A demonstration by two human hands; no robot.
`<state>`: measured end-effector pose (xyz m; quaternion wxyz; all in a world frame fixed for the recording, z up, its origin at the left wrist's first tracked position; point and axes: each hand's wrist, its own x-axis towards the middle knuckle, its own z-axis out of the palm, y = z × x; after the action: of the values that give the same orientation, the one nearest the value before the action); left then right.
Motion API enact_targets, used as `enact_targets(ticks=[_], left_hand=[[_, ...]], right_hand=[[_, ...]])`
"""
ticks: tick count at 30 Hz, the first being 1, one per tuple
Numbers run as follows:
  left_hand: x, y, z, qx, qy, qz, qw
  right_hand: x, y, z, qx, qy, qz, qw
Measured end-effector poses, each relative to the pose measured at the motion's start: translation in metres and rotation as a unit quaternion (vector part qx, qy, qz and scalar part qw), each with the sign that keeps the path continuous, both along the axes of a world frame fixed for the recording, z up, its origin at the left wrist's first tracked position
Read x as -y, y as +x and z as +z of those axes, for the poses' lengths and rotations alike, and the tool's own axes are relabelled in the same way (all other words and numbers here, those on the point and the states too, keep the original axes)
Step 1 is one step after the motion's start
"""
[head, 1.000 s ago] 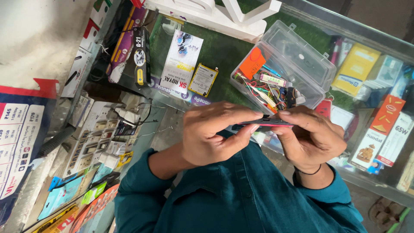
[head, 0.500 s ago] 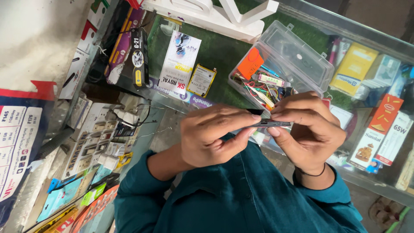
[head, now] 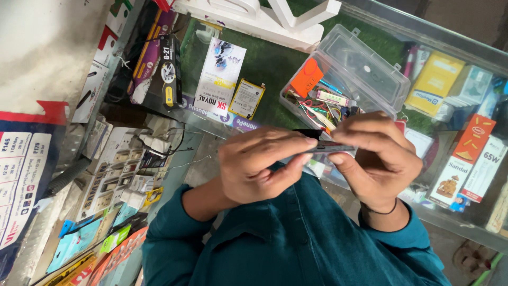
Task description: The person holds a disassembled mobile phone and manipulates its internal components with both hands. They then pick up a new screen assembly, inspect it, and connect a small wire harness to the screen's edge. The person continues to handle the screen and wires while the phone remains open on the work surface.
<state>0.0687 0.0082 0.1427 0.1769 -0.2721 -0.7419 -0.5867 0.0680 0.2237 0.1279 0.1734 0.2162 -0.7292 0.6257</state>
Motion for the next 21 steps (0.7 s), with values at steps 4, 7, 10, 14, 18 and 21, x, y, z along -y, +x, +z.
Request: enact_targets(ticks=[4, 7, 10, 14, 18, 21], left_hand=[[0.011, 0.002, -0.003, -0.004, 0.049, 0.019, 0.999], [0.014, 0.007, -0.013, 0.120, 0.121, 0.072, 0.983], [0.018, 0.016, -0.028, 0.164, 0.135, 0.107, 0.971], [0.015, 0.020, -0.054, 0.093, 0.267, 0.091, 0.955], [0.015, 0.010, -0.068, 0.078, 0.338, 0.111, 0.931], [0.019, 0.009, -0.059, 0.017, 0.285, 0.188, 0.940]], right_hand=[[0.000, -0.002, -0.020, 0.075, -0.153, 0.041, 0.985], [0.002, -0.005, -0.049, 0.126, -0.166, 0.079, 0.975], [0.003, -0.001, -0.076, 0.183, -0.179, 0.087, 0.963], [0.002, -0.002, -0.082, 0.200, -0.164, 0.059, 0.964], [0.001, -0.007, -0.055, 0.152, -0.096, 0.038, 0.983], [-0.001, -0.012, -0.026, 0.015, 0.018, 0.028, 0.999]])
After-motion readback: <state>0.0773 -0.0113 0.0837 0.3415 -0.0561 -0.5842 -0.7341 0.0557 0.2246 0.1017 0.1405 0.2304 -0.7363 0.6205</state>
